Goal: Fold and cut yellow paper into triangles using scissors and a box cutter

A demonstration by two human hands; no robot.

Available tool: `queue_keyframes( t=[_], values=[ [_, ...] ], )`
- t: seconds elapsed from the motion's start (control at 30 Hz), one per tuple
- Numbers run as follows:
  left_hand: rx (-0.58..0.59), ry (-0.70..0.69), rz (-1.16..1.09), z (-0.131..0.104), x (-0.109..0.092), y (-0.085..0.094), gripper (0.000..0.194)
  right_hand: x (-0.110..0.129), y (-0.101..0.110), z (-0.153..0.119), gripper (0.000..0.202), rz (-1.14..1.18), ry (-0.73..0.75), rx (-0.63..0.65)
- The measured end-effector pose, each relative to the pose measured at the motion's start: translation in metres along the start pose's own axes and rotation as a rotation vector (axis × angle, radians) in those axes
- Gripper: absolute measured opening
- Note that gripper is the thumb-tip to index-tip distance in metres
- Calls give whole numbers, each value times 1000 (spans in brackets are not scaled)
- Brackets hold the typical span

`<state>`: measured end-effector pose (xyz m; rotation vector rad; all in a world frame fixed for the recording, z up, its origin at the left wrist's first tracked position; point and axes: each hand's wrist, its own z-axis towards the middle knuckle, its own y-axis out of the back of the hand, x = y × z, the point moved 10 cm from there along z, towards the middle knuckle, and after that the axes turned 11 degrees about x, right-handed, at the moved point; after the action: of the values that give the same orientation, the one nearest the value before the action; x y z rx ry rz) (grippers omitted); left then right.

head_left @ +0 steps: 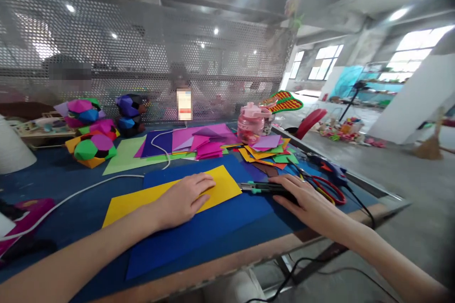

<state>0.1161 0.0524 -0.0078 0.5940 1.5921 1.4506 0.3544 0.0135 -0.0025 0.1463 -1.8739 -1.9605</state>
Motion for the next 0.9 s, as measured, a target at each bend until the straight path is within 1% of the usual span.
queue_keyframes(
  t=[0.13, 0.2, 0.27, 0.33, 0.43, 0.57, 0.63, 0.77, 0.9],
  values=[
    [66, 4, 19, 4, -1, 4, 38, 11, 3, 1, 48, -64, 39, -18],
    [91, -21, 48, 9, -3, 7, 40, 18, 3, 3, 47, -109, 85, -16],
    [118, -56, 90, 15, -4, 8, 43, 28, 1, 7, 44, -169, 144, 10],
    [157, -103, 139, 22, -5, 7, 48, 36, -2, 8, 43, -239, 195, 47],
    [224, -179, 159, 30, -8, -2, 52, 43, -4, 4, 44, -332, 233, 99],
    [295, -194, 70, 33, -12, -15, 51, 48, -6, -16, 46, -396, 241, 162],
    [321, -204, 39, 31, -19, -19, 50, 54, -7, -30, 49, -397, 261, 176],
    [362, -220, 59, 24, -38, -23, 51, 66, -5, -58, 56, -422, 271, 144],
    [369, -224, 125, 23, -48, -23, 54, 70, -5, -77, 66, -470, 239, 120]
  ],
)
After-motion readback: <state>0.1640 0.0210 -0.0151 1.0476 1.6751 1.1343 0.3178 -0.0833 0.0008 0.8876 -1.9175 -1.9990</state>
